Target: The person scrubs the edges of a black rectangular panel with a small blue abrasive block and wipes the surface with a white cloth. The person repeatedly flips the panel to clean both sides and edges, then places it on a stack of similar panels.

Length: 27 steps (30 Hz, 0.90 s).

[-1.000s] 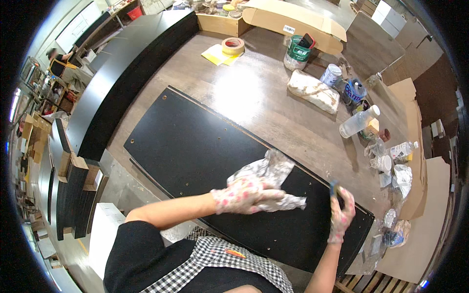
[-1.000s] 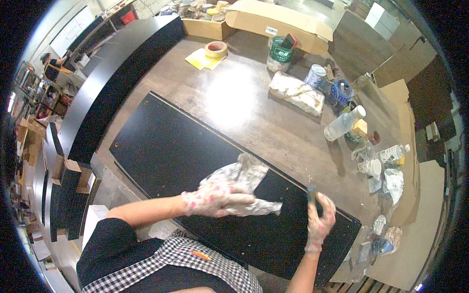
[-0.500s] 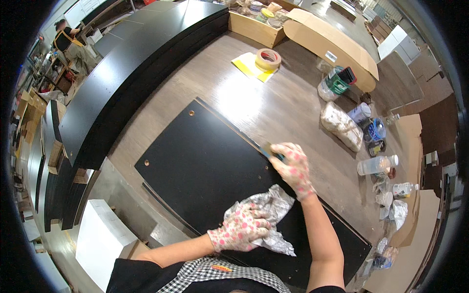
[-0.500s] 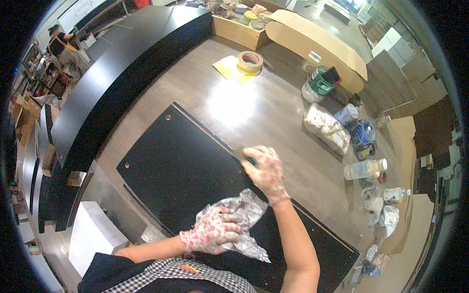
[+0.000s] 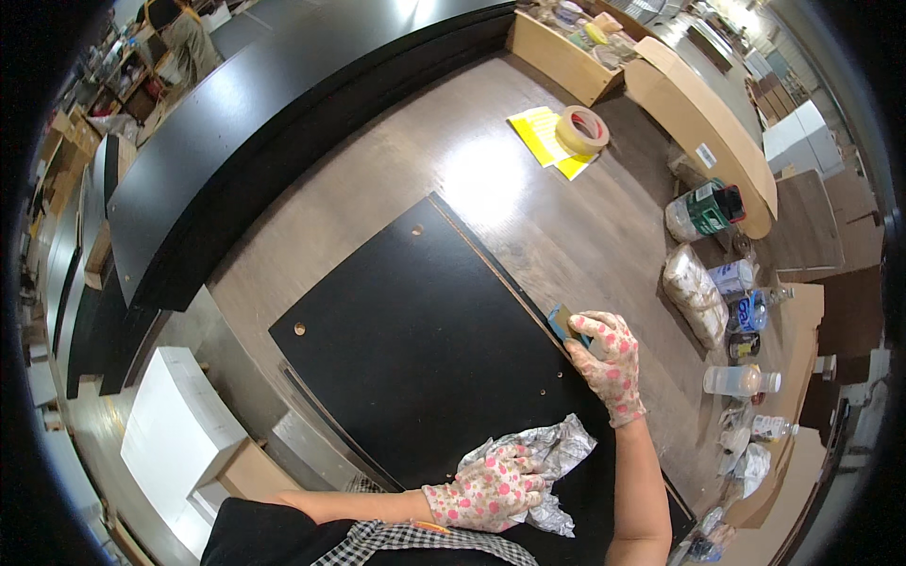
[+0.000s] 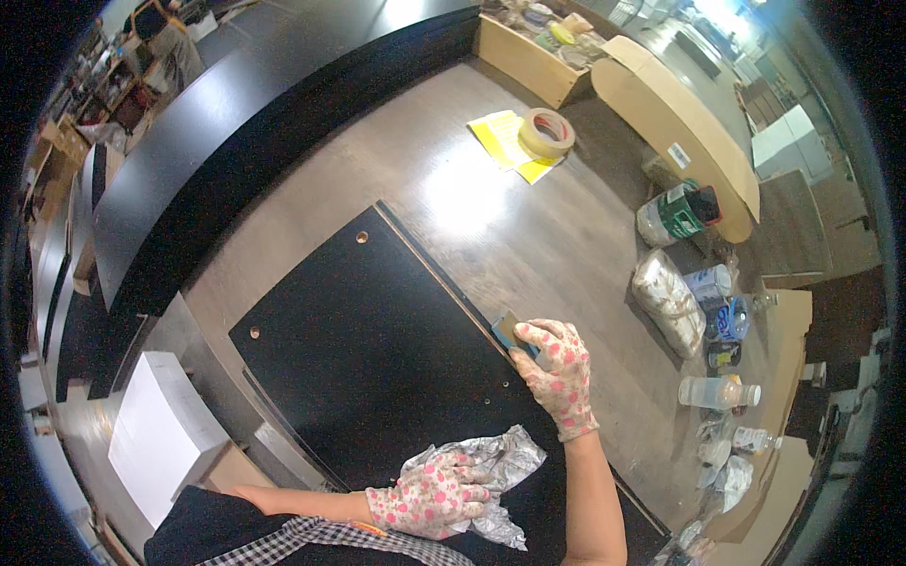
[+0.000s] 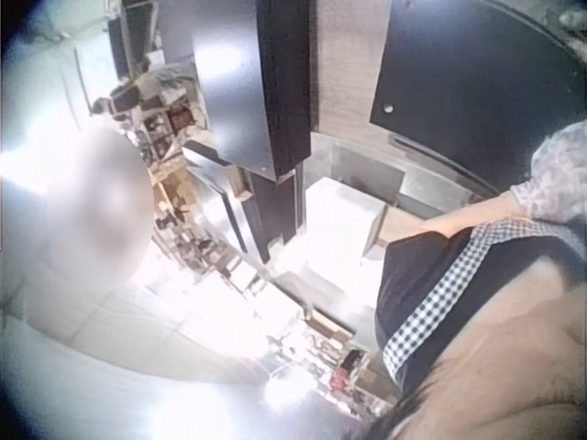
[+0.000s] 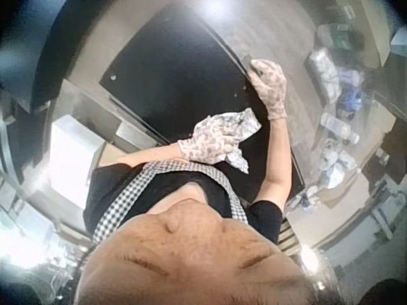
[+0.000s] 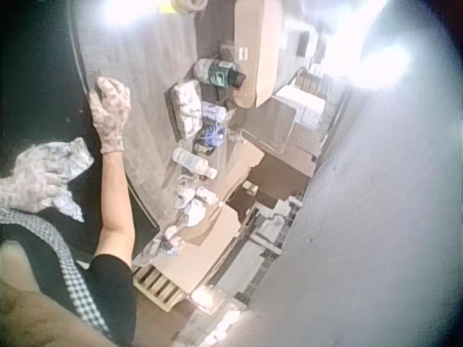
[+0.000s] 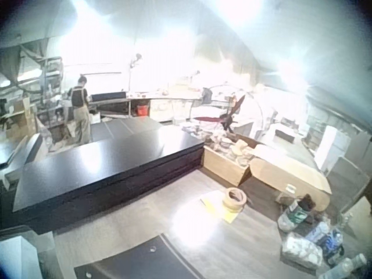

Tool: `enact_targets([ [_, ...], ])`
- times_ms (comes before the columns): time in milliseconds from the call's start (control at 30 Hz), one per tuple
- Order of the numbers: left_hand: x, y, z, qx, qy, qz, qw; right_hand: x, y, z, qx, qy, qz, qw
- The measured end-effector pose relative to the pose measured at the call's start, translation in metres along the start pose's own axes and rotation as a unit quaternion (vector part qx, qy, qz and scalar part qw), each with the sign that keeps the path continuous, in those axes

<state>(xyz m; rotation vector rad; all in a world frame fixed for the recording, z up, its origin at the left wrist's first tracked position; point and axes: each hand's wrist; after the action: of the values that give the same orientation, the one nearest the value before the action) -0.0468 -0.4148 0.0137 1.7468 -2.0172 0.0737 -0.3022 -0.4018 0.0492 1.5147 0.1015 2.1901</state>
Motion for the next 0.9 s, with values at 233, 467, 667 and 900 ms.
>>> enact_targets([
  [233, -0.022, -0.011, 0.012, -0.006, -0.027, -0.014, 1.000, -0.030, 0.052, 0.025, 0.046, -0.015, 0.005, 0.999],
  [467, -0.044, -0.016, 0.015, -0.036, -0.078, -0.124, 0.989, -0.019, 0.032, 0.013, 0.049, -0.032, 0.016, 0.998],
  [667, -0.022, -0.011, 0.006, 0.057, -0.065, 0.048, 0.995, -0.075, 0.100, 0.027, 0.061, 0.005, -0.023, 0.998],
  [900, -0.021, 0.000, 0.015, -0.032, -0.079, -0.040, 0.996, -0.108, 0.188, 0.057, 0.089, 0.047, 0.012, 0.995],
])
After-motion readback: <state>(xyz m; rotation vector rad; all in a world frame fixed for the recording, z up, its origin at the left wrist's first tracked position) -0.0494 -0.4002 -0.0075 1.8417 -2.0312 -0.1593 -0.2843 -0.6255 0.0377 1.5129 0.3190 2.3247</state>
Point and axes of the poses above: each hand's wrist, its own y-axis towards the middle knuckle, its own x-axis out of the back of the hand, z = x × y, and after that the axes turned 11 degrees about -y, right-handed
